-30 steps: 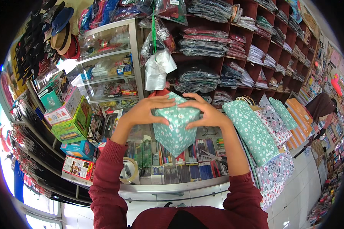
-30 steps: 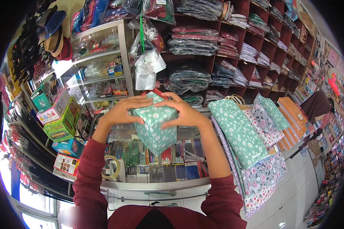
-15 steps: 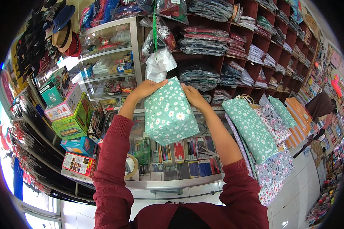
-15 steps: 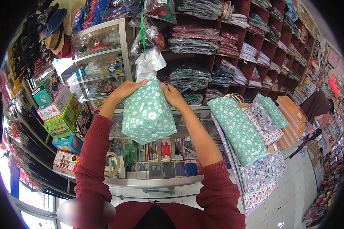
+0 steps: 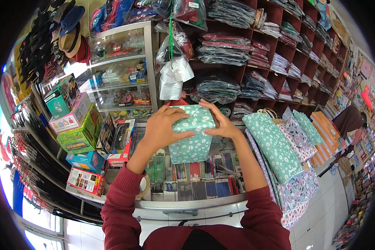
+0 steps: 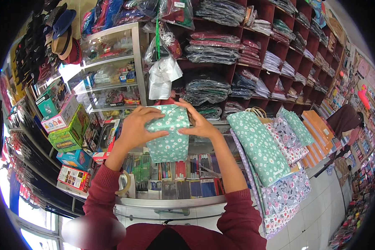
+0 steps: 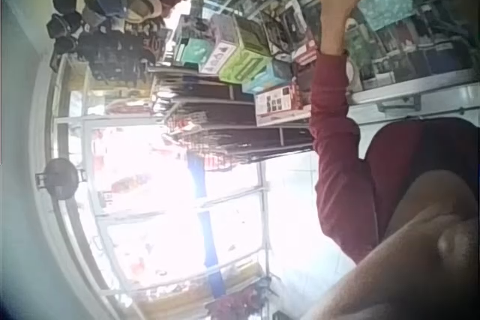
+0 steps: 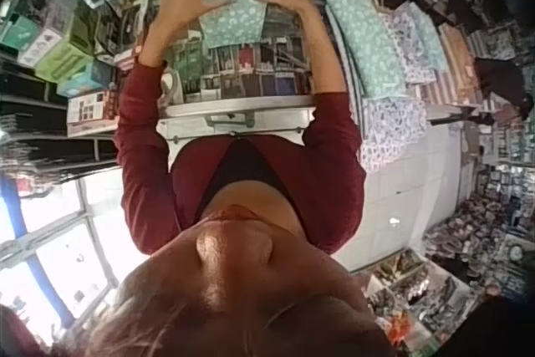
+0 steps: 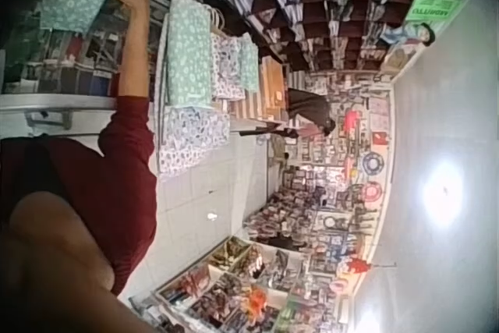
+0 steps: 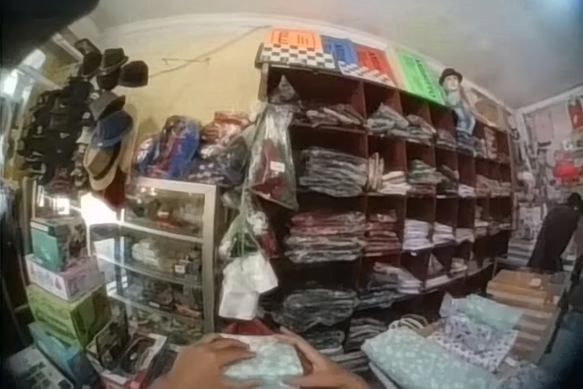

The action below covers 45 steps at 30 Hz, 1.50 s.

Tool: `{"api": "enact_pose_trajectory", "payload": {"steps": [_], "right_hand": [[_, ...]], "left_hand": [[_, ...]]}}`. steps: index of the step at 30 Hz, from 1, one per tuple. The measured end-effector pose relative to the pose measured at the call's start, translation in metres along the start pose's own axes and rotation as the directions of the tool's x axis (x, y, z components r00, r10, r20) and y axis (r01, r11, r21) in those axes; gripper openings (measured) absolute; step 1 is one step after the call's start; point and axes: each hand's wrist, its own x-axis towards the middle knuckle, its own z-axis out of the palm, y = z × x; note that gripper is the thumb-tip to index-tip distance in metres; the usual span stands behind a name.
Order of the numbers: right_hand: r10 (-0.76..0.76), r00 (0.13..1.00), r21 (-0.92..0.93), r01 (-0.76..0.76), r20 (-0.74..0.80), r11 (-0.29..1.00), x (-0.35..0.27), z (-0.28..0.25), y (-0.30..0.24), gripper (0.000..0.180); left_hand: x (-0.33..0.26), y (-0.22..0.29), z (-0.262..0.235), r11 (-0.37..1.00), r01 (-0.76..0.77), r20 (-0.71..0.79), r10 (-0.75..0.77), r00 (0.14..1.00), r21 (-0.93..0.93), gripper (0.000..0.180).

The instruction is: Wrapping a rectangular box using patterned gift wrapping paper and scissors.

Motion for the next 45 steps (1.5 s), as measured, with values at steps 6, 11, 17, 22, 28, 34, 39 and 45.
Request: {"api": "enact_pose_trajectory", "payload": {"steps": [6, 11, 17, 22, 28, 34, 39, 45], "right_hand": [[-0.055, 0.995, -0.605, 0.096, 0.085, 0.791, 0.001, 0.014, -0.044, 0.072], [-0.107, 0.989, -0.507, 0.143, 0.099, 0.850, 0.001, 0.014, -0.029, 0.047], [-0.137, 0.986, -0.492, 0.167, 0.096, 0.855, 0.004, 0.016, -0.026, 0.044], [-0.091, 0.994, -0.463, 0.112, 0.067, 0.879, 0.004, 0.019, -0.030, 0.045], [-0.122, 0.986, -0.538, 0.163, 0.111, 0.827, 0.003, 0.020, -0.033, 0.045], [-0.158, 0.981, -0.756, 0.189, 0.114, 0.627, 0.005, 0.025, -0.042, 0.037], [-0.066, 0.996, -0.714, 0.085, 0.054, 0.695, -0.001, 0.028, -0.047, 0.039], [-0.075, 0.997, -0.669, 0.071, 0.024, 0.740, -0.002, 0.028, -0.045, 0.041]], "left_hand": [[-0.017, -0.012, 0.007, 0.977, 0.055, 0.114, -0.032, 0.993, -0.205, 0.043], [-0.009, -0.024, 0.005, 0.907, 0.024, 0.148, 0.043, 0.988, -0.421, 0.050], [-0.008, -0.051, 0.010, 0.898, -0.027, 0.272, 0.161, 0.949, -0.439, 0.065], [-0.008, -0.049, 0.012, 0.851, -0.041, 0.210, 0.176, 0.962, -0.524, 0.058], [-0.012, -0.048, 0.014, 0.857, -0.053, 0.173, 0.164, 0.971, -0.513, 0.051], [-0.018, -0.046, -0.001, 0.938, -0.117, 0.181, 0.184, 0.966, -0.327, 0.054], [-0.058, -0.050, -0.067, 0.867, 0.227, 0.096, -0.206, 0.974, -0.443, 0.037], [-0.145, -0.020, -0.117, 0.898, 0.409, 0.719, -0.177, 0.672, -0.161, 0.021]]}}
